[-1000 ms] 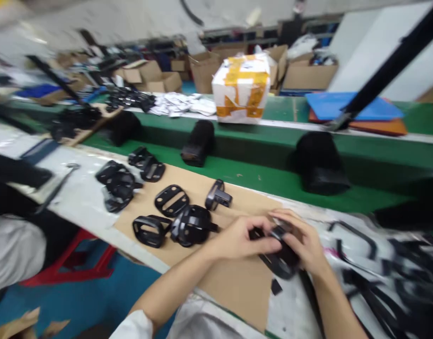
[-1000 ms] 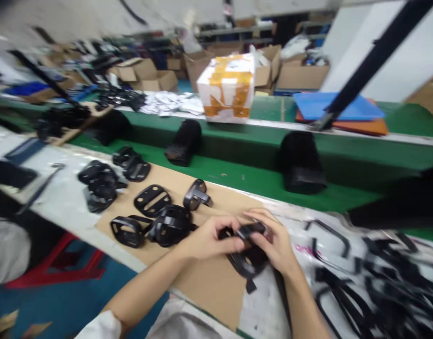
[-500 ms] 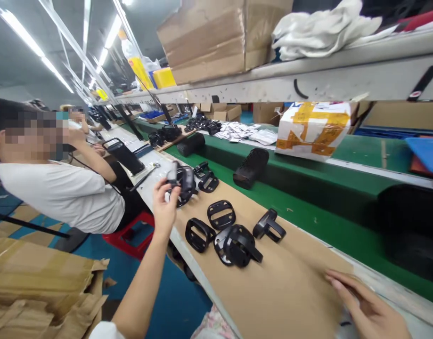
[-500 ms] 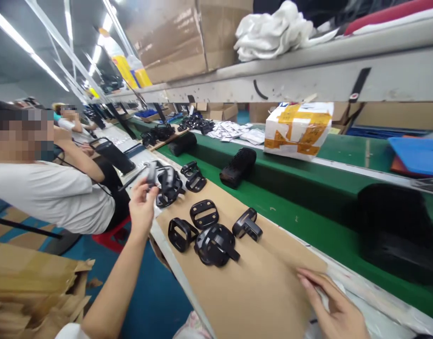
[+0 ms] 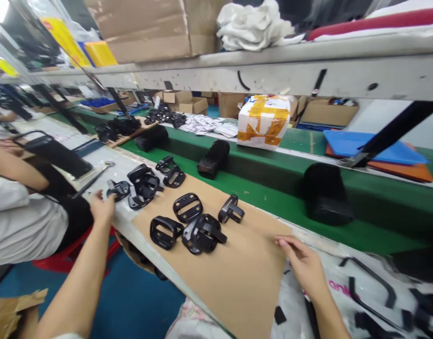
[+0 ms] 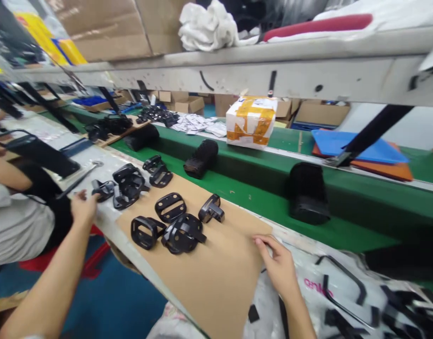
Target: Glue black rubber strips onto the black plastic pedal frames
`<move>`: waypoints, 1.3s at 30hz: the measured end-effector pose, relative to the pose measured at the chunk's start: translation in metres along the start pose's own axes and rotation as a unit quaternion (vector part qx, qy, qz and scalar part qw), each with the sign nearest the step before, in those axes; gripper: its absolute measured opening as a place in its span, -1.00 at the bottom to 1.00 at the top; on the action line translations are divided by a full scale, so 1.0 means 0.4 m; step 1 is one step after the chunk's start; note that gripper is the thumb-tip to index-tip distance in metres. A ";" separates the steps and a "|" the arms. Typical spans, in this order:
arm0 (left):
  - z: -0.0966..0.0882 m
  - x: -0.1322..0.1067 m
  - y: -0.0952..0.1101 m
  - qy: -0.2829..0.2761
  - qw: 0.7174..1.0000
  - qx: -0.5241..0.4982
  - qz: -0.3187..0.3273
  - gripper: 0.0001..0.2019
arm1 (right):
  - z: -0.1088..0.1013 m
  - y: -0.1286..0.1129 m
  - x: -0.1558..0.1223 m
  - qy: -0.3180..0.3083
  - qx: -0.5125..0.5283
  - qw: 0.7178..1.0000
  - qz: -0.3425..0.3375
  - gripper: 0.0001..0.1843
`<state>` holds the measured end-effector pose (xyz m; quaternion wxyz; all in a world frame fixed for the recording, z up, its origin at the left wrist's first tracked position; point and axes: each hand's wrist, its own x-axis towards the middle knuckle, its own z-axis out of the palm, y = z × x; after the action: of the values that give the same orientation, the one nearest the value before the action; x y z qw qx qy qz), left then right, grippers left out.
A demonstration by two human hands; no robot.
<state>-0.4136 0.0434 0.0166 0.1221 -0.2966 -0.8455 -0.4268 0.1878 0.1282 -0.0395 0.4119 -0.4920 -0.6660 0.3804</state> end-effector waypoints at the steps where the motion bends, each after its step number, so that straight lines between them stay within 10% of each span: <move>1: -0.006 0.000 0.030 0.032 0.999 -0.011 -0.034 -0.70 | 0.002 0.000 -0.001 0.001 0.004 1.000 -0.006 -0.44; 3: -0.022 -0.020 0.117 0.026 0.994 -0.078 -0.066 -0.66 | 0.004 0.002 -0.003 0.003 0.010 1.000 -0.016 -0.45; 7: -0.031 -0.136 0.351 -0.247 0.957 -0.129 0.085 -0.52 | 0.006 0.002 -0.005 0.004 0.020 1.000 -0.021 -0.50; 13: 0.110 -0.338 0.596 -0.518 0.779 -0.030 0.352 -0.57 | 0.012 -0.013 -0.007 0.001 0.063 0.998 -0.012 -0.60; 17: 0.150 -0.416 0.682 -0.526 0.700 0.012 0.484 -0.78 | 0.017 -0.014 -0.007 0.015 0.072 0.997 -0.004 -0.59; 24: 0.090 -0.546 0.727 -0.416 0.606 -0.149 0.662 -0.73 | -0.003 -0.025 -0.005 0.029 0.306 0.948 0.082 -0.19; 30: 0.093 -0.644 0.692 -0.475 0.594 -0.252 0.599 -0.61 | -0.014 -0.036 -0.007 0.039 0.261 0.960 0.088 -0.52; 35: 0.171 -0.700 0.681 -0.554 0.722 -0.331 0.249 -0.58 | -0.019 -0.041 0.004 0.075 0.226 0.969 0.069 -0.55; 39: 0.281 -0.785 0.682 -0.731 0.586 -0.351 0.004 -0.51 | -0.056 -0.062 0.009 0.085 0.177 0.979 0.050 -0.56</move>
<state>0.0062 0.1334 -0.0186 -0.6485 -0.5317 -0.4337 -0.3295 0.1993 0.1284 -0.0077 0.5281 -0.4751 -0.5251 0.4688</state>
